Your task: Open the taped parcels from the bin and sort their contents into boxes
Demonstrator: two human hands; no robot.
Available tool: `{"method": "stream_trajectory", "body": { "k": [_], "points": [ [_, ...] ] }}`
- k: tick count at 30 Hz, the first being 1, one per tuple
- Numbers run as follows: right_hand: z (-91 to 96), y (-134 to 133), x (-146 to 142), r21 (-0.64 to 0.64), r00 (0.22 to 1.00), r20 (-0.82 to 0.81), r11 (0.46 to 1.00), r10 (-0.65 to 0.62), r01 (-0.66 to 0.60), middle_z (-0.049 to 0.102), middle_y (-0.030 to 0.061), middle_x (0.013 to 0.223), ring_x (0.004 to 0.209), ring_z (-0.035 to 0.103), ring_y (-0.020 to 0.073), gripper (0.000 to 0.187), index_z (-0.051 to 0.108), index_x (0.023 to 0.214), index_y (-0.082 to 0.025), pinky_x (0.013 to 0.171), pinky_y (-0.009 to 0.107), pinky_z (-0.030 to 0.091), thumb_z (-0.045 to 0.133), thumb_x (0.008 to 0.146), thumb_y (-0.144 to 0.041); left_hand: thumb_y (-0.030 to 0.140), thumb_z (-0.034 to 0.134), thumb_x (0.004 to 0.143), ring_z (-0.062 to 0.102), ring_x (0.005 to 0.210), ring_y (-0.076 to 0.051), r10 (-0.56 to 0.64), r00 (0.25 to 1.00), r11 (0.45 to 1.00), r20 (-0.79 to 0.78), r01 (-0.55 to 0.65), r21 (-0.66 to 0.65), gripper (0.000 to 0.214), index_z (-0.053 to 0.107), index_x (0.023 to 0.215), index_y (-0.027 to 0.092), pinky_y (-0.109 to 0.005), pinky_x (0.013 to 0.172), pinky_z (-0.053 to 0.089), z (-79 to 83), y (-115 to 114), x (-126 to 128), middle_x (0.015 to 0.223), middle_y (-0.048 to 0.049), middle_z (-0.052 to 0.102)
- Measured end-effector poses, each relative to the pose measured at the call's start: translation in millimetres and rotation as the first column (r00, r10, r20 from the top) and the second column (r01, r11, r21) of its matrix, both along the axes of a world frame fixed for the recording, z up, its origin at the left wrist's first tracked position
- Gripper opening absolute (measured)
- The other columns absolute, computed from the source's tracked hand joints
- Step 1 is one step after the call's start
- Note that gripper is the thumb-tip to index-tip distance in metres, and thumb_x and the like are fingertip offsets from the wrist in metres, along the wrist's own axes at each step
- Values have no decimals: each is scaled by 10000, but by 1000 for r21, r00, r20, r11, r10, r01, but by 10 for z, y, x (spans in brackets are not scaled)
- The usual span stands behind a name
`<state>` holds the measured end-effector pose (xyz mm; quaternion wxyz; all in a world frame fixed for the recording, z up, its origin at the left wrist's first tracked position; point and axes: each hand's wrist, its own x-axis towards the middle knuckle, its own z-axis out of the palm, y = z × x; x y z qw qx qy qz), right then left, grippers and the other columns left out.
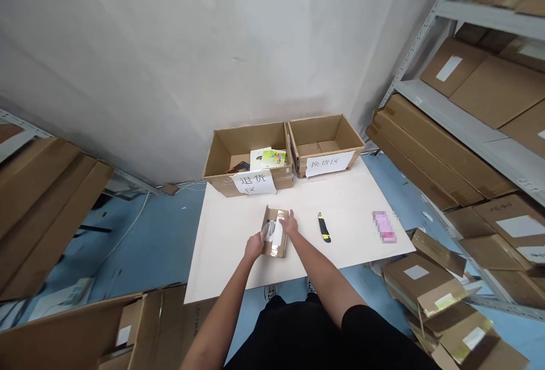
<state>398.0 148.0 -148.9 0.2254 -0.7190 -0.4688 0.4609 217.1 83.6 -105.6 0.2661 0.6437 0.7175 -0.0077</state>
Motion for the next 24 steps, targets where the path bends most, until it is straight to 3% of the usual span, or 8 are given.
{"method": "stream_trajectory", "body": {
  "k": [4,7,10,13,16,19,21,24],
  "points": [
    [78,-207,-322,4,994,61,996,-87,87,631,144,1443,1251,669,288,1085,258,1642,-202,1004,349,549,789,699,-278,316,341,1075,753,1021,-274,16,997,1000,70,-16,-1,447,758,1094,157,-330,832,531,-35,20,-128,1068,-150,803],
    [163,-279,-292,-11,984,-55,985,-170,170,726,99,1282,1132,716,279,850,436,1550,-205,891,321,590,670,734,-236,300,338,1072,751,1053,-271,21,992,1000,123,-22,5,449,716,1266,152,-333,860,542,-101,16,-218,1100,-146,802],
    [237,-361,-46,-55,957,-202,978,-208,201,783,76,1058,942,751,276,657,537,1448,-172,747,331,608,548,795,-243,348,403,1061,732,1141,-249,79,971,995,227,-92,49,571,412,1603,167,-323,913,554,-180,-10,-332,1247,-130,773],
    [247,-519,173,-45,942,-221,967,-253,250,784,78,1052,921,758,271,696,450,1521,-177,746,353,608,526,832,-243,381,486,1029,609,1363,-264,54,961,976,271,-108,191,739,202,1686,199,-374,1014,551,-234,-26,-406,1554,-147,577],
    [223,-678,235,3,948,-84,951,-308,309,757,102,1169,1023,745,274,750,377,1579,-200,875,378,591,594,868,-304,260,474,1010,364,1562,-292,-238,961,919,139,176,352,538,510,1547,256,-488,1187,441,-235,10,-383,1695,-88,394],
    [238,-751,208,62,928,218,953,-304,297,664,140,1350,1183,678,290,739,394,1577,-193,1029,397,528,616,887,-340,155,480,966,280,1600,-285,-573,819,770,38,521,367,404,743,1254,259,-549,1303,261,-204,70,-304,1559,-64,580],
    [278,-759,189,128,887,384,966,-256,224,607,164,1413,1293,595,313,664,465,1529,-171,1098,400,478,611,895,-302,158,513,942,313,1583,-297,-670,742,698,24,619,360,375,769,1201,249,-572,1324,196,-185,89,-264,1420,-82,686],
    [346,-757,173,225,825,542,974,-157,38,559,164,1442,1374,483,327,565,544,1454,-178,1132,399,440,619,898,-238,235,539,942,336,1564,-321,-676,736,675,40,597,433,433,709,1341,224,-578,1321,205,-175,87,-243,1486,-107,631]
  ]
}}
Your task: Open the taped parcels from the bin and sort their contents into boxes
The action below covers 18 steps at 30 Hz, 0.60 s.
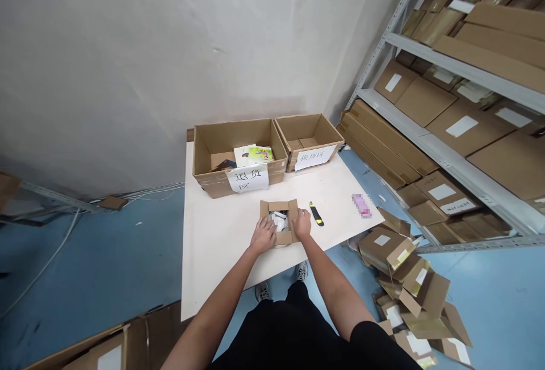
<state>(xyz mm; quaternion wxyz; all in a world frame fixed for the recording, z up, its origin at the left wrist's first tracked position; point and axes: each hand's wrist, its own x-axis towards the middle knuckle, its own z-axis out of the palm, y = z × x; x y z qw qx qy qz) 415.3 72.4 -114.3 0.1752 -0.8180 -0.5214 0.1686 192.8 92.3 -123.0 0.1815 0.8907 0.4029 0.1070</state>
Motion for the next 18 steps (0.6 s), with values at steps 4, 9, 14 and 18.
{"method": "stream_trajectory", "body": {
  "k": [4,9,14,18],
  "points": [
    [34,16,-43,48,954,216,974,207,-222,518,153,1478,1359,439,318,458,595,1386,-202,1072,405,467,591,928,-173,217,497,946,340,1555,-330,114,992,993,-56,-114,-1,552,589,1485,143,-529,1277,300,-17,24,47,1588,-158,523],
    [23,112,-104,-125,744,373,824,555,-552,687,153,1167,1214,523,299,242,728,1041,-185,1002,418,474,506,992,-103,260,552,925,404,1506,-378,57,960,988,-275,-95,-124,471,704,1326,66,-553,1288,190,-92,32,230,1363,-229,694],
    [58,215,-108,-247,608,397,718,687,-651,730,150,1114,1309,507,307,288,751,1041,-172,1184,509,329,472,1014,-106,382,443,1006,389,1529,-378,-35,978,965,-207,-20,-260,616,511,1542,85,-563,1261,232,-127,-58,438,1527,-231,576],
    [103,311,-120,-276,583,327,665,744,-694,727,156,1238,1371,490,301,328,741,1199,-155,1254,506,234,477,1008,-124,350,391,1029,553,1401,-292,-61,992,960,-109,28,-278,559,508,1544,167,-459,1177,409,-66,-62,507,1527,-160,594]
  ]
}}
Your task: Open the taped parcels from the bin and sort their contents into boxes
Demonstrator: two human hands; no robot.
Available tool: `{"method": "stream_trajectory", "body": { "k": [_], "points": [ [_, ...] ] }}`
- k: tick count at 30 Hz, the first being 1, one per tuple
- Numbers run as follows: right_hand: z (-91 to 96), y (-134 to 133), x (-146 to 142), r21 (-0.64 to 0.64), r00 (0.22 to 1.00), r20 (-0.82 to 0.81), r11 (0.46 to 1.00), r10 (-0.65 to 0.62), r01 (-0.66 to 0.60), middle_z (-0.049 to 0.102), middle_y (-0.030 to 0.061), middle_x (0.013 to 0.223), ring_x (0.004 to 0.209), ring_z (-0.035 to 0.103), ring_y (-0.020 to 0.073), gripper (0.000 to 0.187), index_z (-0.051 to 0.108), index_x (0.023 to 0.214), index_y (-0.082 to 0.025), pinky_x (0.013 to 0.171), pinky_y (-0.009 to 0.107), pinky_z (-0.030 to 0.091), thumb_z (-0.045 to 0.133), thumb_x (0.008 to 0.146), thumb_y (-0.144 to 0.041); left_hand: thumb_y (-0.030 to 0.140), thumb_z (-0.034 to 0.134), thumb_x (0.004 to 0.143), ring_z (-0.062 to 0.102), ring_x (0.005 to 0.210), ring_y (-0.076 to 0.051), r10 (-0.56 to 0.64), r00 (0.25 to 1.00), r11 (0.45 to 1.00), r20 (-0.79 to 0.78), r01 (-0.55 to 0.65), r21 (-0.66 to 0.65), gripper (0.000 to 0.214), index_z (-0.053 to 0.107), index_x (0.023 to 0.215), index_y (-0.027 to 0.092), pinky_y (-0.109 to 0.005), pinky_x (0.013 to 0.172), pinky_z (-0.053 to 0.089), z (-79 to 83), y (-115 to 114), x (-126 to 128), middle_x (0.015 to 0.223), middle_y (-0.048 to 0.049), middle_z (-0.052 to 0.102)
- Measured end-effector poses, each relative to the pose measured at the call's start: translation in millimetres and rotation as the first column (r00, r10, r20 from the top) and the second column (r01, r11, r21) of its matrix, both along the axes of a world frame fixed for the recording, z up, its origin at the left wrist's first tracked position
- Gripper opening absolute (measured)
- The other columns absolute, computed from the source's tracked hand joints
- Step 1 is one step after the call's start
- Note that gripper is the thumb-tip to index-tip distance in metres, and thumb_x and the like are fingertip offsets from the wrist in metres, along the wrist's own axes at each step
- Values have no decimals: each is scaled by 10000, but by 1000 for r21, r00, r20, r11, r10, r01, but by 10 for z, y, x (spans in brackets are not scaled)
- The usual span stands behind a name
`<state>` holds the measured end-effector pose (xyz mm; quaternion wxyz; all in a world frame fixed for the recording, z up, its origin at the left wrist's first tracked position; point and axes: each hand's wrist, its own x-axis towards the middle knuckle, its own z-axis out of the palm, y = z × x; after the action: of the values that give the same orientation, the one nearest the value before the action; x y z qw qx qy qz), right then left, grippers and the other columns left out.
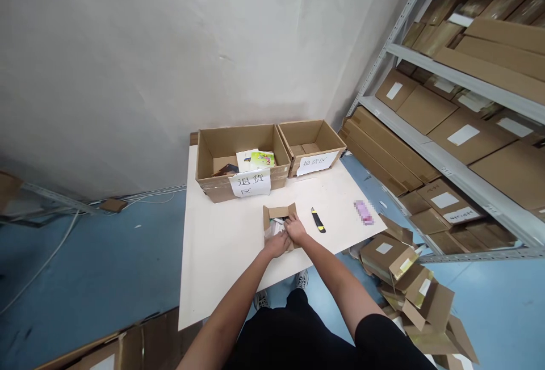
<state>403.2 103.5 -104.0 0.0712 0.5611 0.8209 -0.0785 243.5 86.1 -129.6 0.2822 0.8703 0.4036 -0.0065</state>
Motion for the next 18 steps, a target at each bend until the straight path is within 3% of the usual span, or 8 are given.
{"method": "stream_trajectory", "body": {
  "k": [3,6,8,11,15,18],
  "points": [
    [30,71,13,-59,995,-82,997,-49,45,674,150,1397,1381,486,298,463,648,1408,-139,1213,447,320,483,977,-110,238,428,988,472,1473,-284,54,997,994,63,-60,96,524,568,1488,167,-455,1225,371,16,19,-67,1510,-145,607],
    [52,117,52,-76,981,-147,990,-125,115,615,116,1500,1422,442,297,603,557,1524,-153,1165,413,382,471,932,-77,169,465,935,355,1553,-337,214,975,945,52,-221,242,536,607,1449,113,-526,1259,309,-48,32,-155,1523,-186,588],
    [70,152,75,-62,972,-179,987,-154,146,506,105,1612,1474,383,291,666,515,1562,-153,1174,411,374,460,905,-59,154,462,923,344,1560,-353,300,954,920,-16,-284,270,558,596,1458,71,-560,1270,273,-121,33,-167,1539,-217,568],
    [102,264,76,-85,964,-190,982,-184,170,288,88,1738,1540,296,302,759,428,1618,-158,1177,434,364,469,868,-54,219,474,939,380,1540,-371,305,945,930,-114,-270,249,553,605,1449,51,-605,1285,200,-228,12,-113,1505,-232,598],
    [108,535,8,-145,970,-161,977,-181,158,197,60,1768,1606,151,345,815,332,1666,-222,1231,512,238,491,876,-96,372,479,978,361,1546,-394,319,938,929,-137,-280,241,572,605,1456,85,-624,1257,237,-294,-55,-61,1475,-227,625],
    [56,749,-47,-213,972,-123,962,-199,170,200,78,1767,1623,76,358,813,305,1672,-241,1255,563,99,521,895,-146,362,488,981,320,1567,-388,344,934,910,-95,-307,278,577,574,1476,80,-597,1248,288,-288,-104,-101,1544,-228,559]
  ]
}}
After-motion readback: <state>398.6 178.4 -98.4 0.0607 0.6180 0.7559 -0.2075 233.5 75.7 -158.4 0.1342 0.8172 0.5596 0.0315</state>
